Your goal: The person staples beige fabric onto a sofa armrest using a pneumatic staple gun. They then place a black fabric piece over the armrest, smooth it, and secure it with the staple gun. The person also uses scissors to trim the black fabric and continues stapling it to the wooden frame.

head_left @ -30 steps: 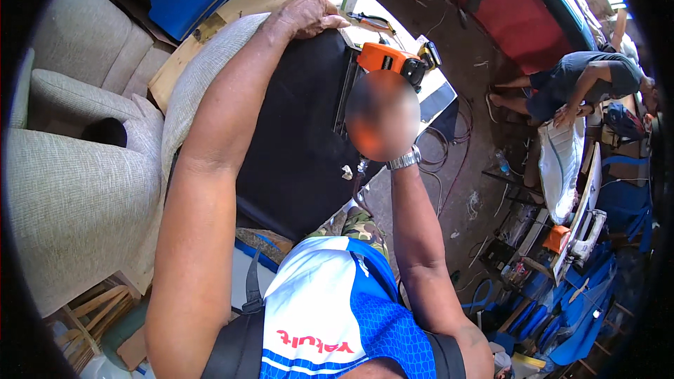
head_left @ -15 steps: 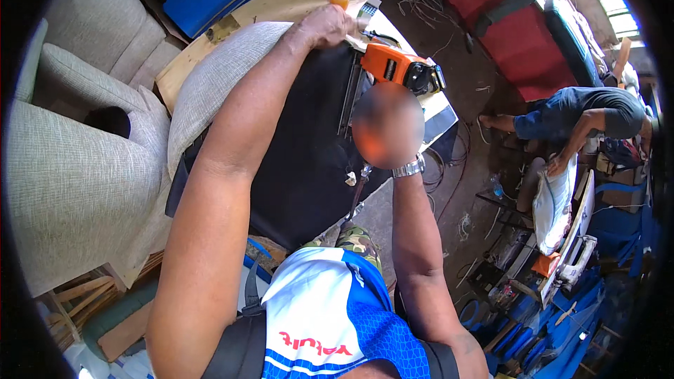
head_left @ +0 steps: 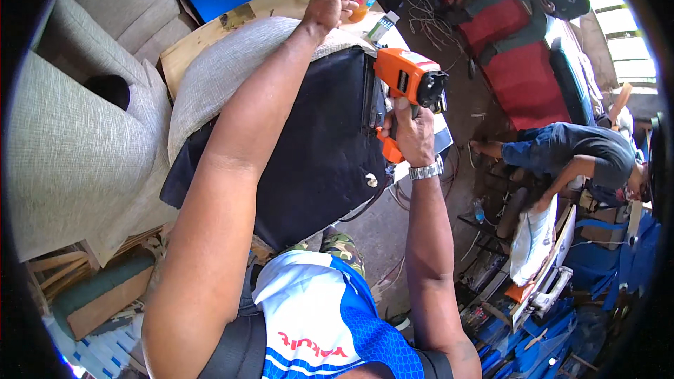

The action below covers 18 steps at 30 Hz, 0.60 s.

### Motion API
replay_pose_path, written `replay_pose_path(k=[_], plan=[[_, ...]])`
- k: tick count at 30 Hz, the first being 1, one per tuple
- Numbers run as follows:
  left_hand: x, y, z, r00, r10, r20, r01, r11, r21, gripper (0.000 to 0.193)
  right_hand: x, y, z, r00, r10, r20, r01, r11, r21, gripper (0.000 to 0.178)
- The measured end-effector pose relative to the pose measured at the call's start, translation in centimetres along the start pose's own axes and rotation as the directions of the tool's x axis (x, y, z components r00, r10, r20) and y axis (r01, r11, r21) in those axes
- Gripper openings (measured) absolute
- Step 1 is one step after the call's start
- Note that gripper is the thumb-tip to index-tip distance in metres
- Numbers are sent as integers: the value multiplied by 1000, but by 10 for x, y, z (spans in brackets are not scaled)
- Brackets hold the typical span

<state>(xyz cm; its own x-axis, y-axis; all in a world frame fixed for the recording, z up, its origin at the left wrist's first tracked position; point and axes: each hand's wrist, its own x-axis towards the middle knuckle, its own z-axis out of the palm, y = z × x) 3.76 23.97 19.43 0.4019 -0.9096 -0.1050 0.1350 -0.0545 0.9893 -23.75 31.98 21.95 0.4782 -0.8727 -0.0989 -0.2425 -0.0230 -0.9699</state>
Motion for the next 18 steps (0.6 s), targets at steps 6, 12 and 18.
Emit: replay_pose_path(k=[6,12,18], plan=[[-3,2,-1,1000,12,4,-12,1000,-3,115,5,-8,2,999,-40,27,44,989,-144,33],[-1,-9,-17,990,137,11,-136,988,-66,86,-16,-24,-60,892,349,286,-228,896,-382,48],[-81,11,48,654,439,617,-582,-228,780,36,-135,76,-165,615,741,270,-454,613,-647,45]])
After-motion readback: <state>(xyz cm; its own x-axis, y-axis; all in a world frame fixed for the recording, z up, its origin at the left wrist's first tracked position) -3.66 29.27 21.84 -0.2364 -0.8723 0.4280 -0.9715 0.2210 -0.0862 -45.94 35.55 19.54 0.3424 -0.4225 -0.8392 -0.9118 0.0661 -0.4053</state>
